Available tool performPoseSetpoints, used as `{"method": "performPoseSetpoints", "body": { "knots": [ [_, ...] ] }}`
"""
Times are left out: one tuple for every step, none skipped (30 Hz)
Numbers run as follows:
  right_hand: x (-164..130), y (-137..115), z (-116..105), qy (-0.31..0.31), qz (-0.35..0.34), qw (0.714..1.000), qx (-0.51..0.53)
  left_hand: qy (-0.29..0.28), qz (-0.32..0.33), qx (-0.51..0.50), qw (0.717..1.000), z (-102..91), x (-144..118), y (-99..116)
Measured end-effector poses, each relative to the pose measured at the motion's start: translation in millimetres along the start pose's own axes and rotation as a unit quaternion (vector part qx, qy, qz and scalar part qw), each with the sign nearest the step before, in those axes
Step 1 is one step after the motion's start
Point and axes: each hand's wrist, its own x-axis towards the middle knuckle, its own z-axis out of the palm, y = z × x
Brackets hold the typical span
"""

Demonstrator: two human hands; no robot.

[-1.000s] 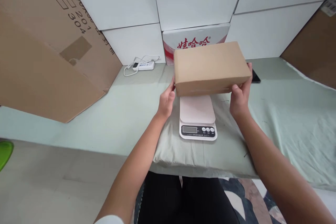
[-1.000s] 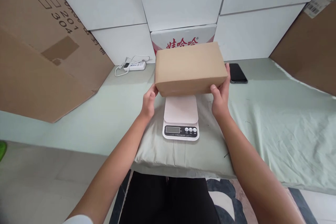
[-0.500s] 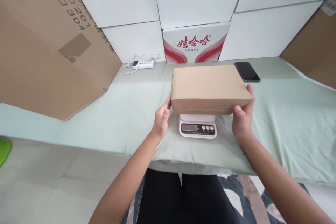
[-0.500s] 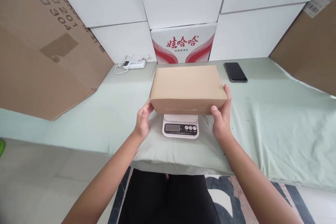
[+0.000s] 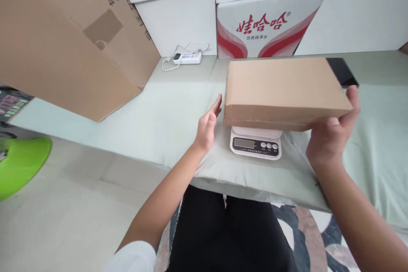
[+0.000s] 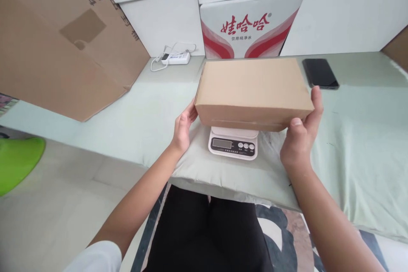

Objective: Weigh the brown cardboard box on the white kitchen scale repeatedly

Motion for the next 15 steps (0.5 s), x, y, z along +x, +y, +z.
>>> {"method": "performPoseSetpoints", "body": {
  "knots": [
    [-0.5,-4.0,3.0,0.0,0.0,1.0,0.002,0.0,-0.003,0.003,1.0,0.4,0.0,0.8],
    [-0.5,-7.2,5.2,-0.002,-0.002,1.0,0.005,0.0,-0.004,0.007,1.0,0.8,0.2,1.5],
    [0.1,-9.4,6.6,-0.004,-0.01,1.0,0.009,0.0,-0.005,0.01,1.0,1.1,0.4,2.3],
    [1.4,-10.5,7.1,-0.009,-0.019,1.0,0.014,-0.001,-0.004,0.013,1.0,1.3,0.7,3.1],
    [3.3,-10.5,6.9,-0.017,-0.031,0.999,0.023,-0.002,-0.002,0.016,1.0,1.3,1.1,3.9],
    [5.8,-9.7,5.9,-0.028,-0.042,0.998,0.033,-0.003,-0.001,0.02,1.0,1.4,1.6,4.7],
    [8.5,-8.3,4.6,-0.04,-0.049,0.997,0.042,-0.002,-0.002,0.023,1.0,1.4,2.2,5.2],
    [11.3,-6.6,3.2,-0.055,-0.055,0.996,0.048,-0.001,-0.004,0.026,1.0,1.4,2.7,5.4],
    [13.7,-4.9,1.9,-0.069,-0.06,0.994,0.053,0.001,-0.009,0.029,1.0,1.4,3.2,5.1],
    [15.4,-3.8,0.9,-0.079,-0.068,0.993,0.055,0.003,-0.014,0.031,0.999,1.5,3.5,4.3],
    [16.1,-3.7,0.4,-0.087,-0.076,0.992,0.054,0.003,-0.019,0.033,0.999,1.5,3.6,3.0],
    [15.7,-4.9,0.7,-0.091,-0.082,0.991,0.05,0.003,-0.023,0.035,0.999,1.5,3.4,1.2],
    [14.0,-7.9,1.9,-0.091,-0.087,0.991,0.044,0.001,-0.024,0.038,0.999,1.5,3.0,-0.6],
    [11.5,-12.7,3.9,-0.083,-0.083,0.992,0.037,-0.001,-0.021,0.043,0.999,1.5,2.5,-2.1],
    [8.6,-19.2,6.6,-0.066,-0.06,0.995,0.034,-0.002,-0.016,0.05,0.999,1.4,2.0,-3.0]
  ]
}}
